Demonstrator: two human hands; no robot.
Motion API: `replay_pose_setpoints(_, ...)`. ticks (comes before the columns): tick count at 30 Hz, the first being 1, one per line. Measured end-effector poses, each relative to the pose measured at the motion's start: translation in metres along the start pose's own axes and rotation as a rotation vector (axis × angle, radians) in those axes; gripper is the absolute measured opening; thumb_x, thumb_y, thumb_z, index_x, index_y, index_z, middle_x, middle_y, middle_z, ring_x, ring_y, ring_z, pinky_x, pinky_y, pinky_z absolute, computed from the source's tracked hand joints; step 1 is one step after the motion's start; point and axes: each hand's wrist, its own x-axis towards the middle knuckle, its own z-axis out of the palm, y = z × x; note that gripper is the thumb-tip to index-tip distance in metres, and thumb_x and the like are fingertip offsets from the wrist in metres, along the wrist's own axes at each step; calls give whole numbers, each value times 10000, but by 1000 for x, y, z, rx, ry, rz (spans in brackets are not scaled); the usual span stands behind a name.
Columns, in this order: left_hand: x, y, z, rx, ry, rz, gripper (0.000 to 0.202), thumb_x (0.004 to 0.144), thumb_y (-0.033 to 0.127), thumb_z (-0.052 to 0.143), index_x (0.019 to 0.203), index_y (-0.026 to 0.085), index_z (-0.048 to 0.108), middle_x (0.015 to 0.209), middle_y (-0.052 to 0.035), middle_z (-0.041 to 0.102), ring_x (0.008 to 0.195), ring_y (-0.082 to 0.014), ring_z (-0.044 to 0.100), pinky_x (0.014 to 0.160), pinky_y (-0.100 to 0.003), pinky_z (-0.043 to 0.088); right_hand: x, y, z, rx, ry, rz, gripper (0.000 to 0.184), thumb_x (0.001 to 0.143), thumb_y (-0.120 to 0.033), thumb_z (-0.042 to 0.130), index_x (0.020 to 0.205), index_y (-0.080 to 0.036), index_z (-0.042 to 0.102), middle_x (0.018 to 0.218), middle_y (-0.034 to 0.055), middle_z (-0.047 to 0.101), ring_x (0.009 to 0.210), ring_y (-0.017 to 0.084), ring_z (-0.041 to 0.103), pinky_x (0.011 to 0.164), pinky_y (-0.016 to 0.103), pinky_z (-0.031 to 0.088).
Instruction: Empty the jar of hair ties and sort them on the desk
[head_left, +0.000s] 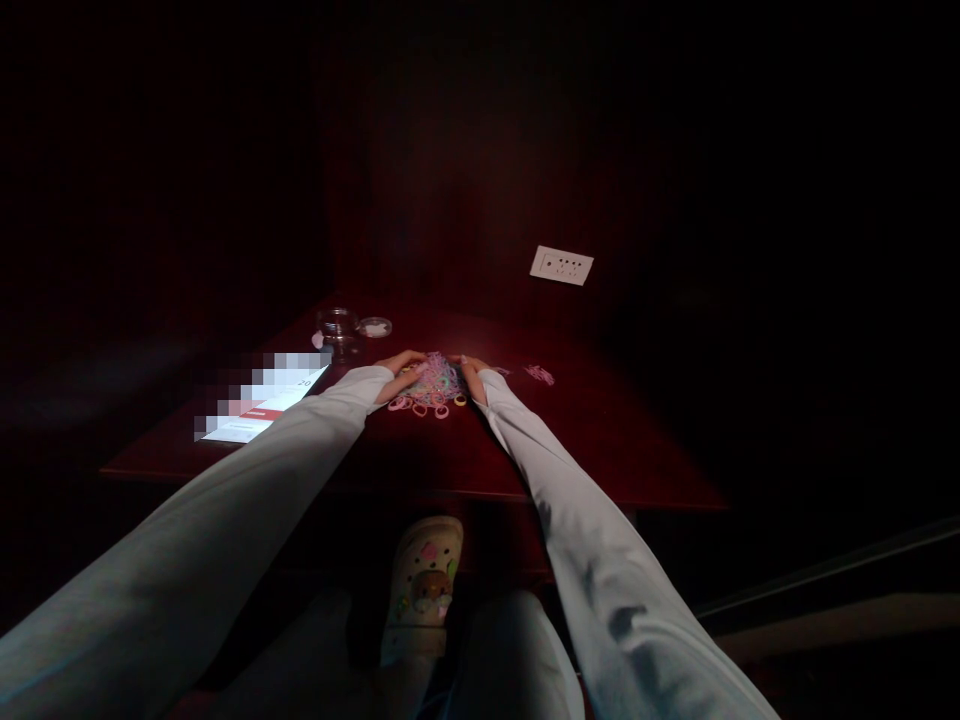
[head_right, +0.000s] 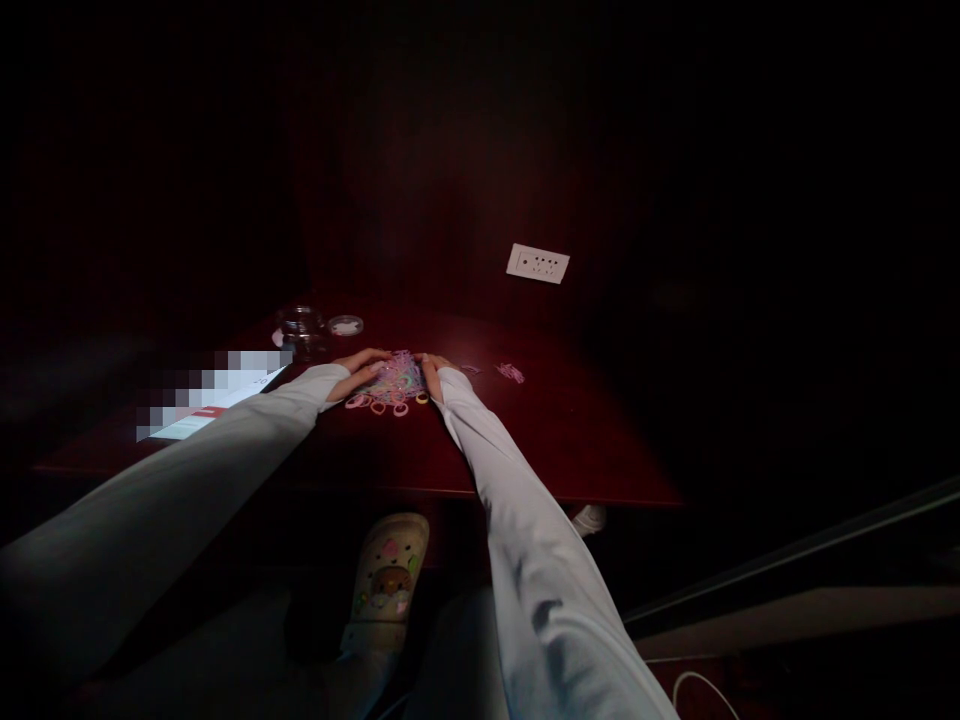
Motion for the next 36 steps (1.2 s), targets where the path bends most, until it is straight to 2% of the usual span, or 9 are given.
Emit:
replay_pose_setpoints(3, 1, -1, 0, 11, 51, -62, 687, 982, 749, 260, 1287, 278, 656, 1277, -56, 744, 1173, -263, 699, 1025, -360, 542, -1, 5, -10, -33, 13, -64, 333, 1010, -361, 488, 1119, -245, 781, 1208, 55, 754, 1176, 216, 673, 1083, 356, 491)
replay_pose_setpoints(9, 6, -9, 0, -103, 107, -31, 824, 955, 816, 203, 1229, 207, 687, 1305, -130, 716, 1246, -319, 652, 1135, -455, 467, 3, 25, -22, -104, 97, -47, 222, 896, -229, 602, 1026, -215, 782, 1075, 70, 746, 975, 205, 694, 956, 354, 542)
replay_pose_setpoints(14, 9, -13, 1, -180, 109, -9, 806, 940, 833, 239, 1172, 209, 693, 1298, -135, 715, 1219, -317, 659, 1130, -477, 471, 0, 24, -22, -107, 49, -57, 238, 894, -340, 678, 1063, -209, 781, 1033, 72, 728, 908, 191, 677, 889, 323, 538)
replay_pose_setpoints(20, 5, -8, -2, -129, 97, -14, 789, 969, 795, 233, 1194, 198, 697, 1294, -132, 715, 1235, -323, 648, 1139, -482, 459, -2, 15, -27, -239, -24, -52, 160, 859, -388, 753, 913, -247, 806, 929, 49, 731, 922, 212, 649, 927, 350, 493)
replay_pose_setpoints(23, 4, -5, -6, -95, 86, 25, 733, 1004, 735, 253, 1205, 189, 699, 1291, -128, 712, 1245, -311, 642, 1135, -456, 467, -1, 14, -28, -240, 28, -41, 150, 880, -373, 718, 917, -254, 801, 923, 42, 734, 918, 216, 638, 923, 360, 481)
replay_pose_setpoints(26, 4, -3, -7, -27, 50, 130, 672, 1034, 664, 273, 1229, 188, 706, 1306, -121, 711, 1263, -292, 626, 1153, -450, 451, 0, 13, -26, -221, 93, -58, 190, 920, -390, 658, 907, -251, 787, 907, 40, 731, 890, 208, 626, 910, 353, 469)
replay_pose_setpoints(30, 5, -4, -8, 82, -33, 256, 606, 1053, 604, 313, 1334, 231, 698, 1444, -80, 657, 1341, -271, 565, 1208, -466, 386, 2, 15, -23, -236, 92, -118, 246, 924, -433, 645, 810, -241, 750, 849, 31, 711, 840, 192, 603, 867, 325, 446)
replay_pose_setpoints(33, 5, -5, -8, 133, -73, 273, 568, 1060, 587, 327, 1349, 276, 705, 1501, -47, 618, 1356, -274, 541, 1220, -488, 367, 3, 16, -23, -239, 96, -124, 280, 925, -454, 643, 773, -236, 732, 823, 24, 699, 827, 186, 593, 850, 313, 432)
replay_pose_setpoints(36, 4, -5, -8, 166, -90, 274, 540, 1065, 567, 334, 1313, 303, 735, 1502, -28, 619, 1345, -283, 539, 1214, -498, 376, 2, 13, -23, -208, 98, -136, 236, 926, -432, 656, 832, -242, 759, 832, 12, 701, 821, 175, 592, 887, 318, 423)
